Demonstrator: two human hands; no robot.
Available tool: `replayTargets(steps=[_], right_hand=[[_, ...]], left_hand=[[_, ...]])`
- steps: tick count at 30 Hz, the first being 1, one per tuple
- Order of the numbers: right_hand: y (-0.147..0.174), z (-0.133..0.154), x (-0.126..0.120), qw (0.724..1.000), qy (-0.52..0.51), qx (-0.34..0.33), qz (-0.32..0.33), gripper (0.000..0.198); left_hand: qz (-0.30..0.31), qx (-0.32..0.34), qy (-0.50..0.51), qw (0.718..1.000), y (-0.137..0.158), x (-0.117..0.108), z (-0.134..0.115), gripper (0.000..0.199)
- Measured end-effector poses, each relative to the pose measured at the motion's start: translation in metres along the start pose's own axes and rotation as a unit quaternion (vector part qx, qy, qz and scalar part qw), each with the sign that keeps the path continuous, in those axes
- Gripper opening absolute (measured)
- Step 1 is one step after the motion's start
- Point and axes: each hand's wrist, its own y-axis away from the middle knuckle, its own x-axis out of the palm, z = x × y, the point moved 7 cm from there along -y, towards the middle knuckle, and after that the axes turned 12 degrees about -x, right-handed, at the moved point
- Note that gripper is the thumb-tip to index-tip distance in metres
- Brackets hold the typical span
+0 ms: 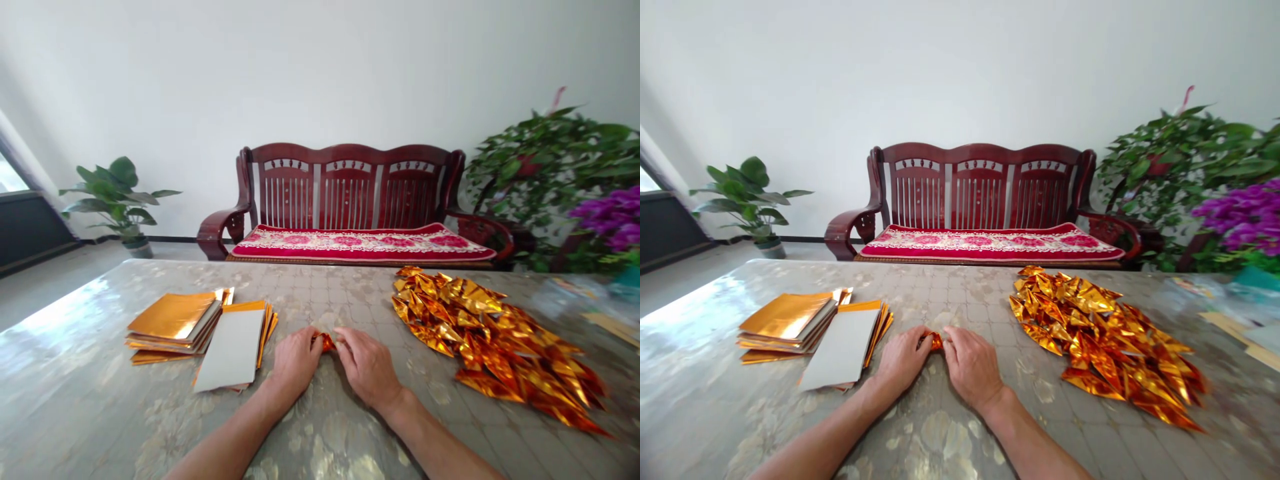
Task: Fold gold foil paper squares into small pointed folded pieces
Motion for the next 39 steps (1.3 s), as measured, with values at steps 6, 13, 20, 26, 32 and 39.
replayTargets(steps=[6, 13, 20, 26, 32, 39], right_hand=[[-0.002, 0.010, 0.003, 0.995, 0.088, -0.012, 0.037, 0.022], [-0.002, 0.009, 0.007, 0.990, 0.125, -0.008, 0.073, 0.017], [0.000, -0.006, 0.011, 0.999, -0.037, 0.037, 0.014, 0.024], [0.000, -0.014, 0.015, 0.994, -0.104, 0.030, -0.031, 0.035], [-0.001, -0.014, 0.007, 0.990, -0.127, 0.011, -0.064, 0.035], [-0.004, -0.012, -0.009, 0.983, -0.170, -0.046, -0.059, 0.039]], left_hand=[[0.007, -0.008, -0.020, 1.000, 0.001, -0.002, -0.003, 0.031], [0.026, -0.024, -0.010, 0.999, 0.001, -0.003, -0.002, 0.030], [0.037, -0.025, 0.080, 0.996, -0.004, 0.000, 0.005, 0.032], [0.032, -0.023, 0.103, 0.994, -0.005, -0.001, 0.007, 0.032], [0.026, -0.024, 0.113, 0.993, -0.007, -0.001, 0.007, 0.033], [0.034, -0.028, 0.133, 0.990, -0.010, -0.002, 0.010, 0.032]])
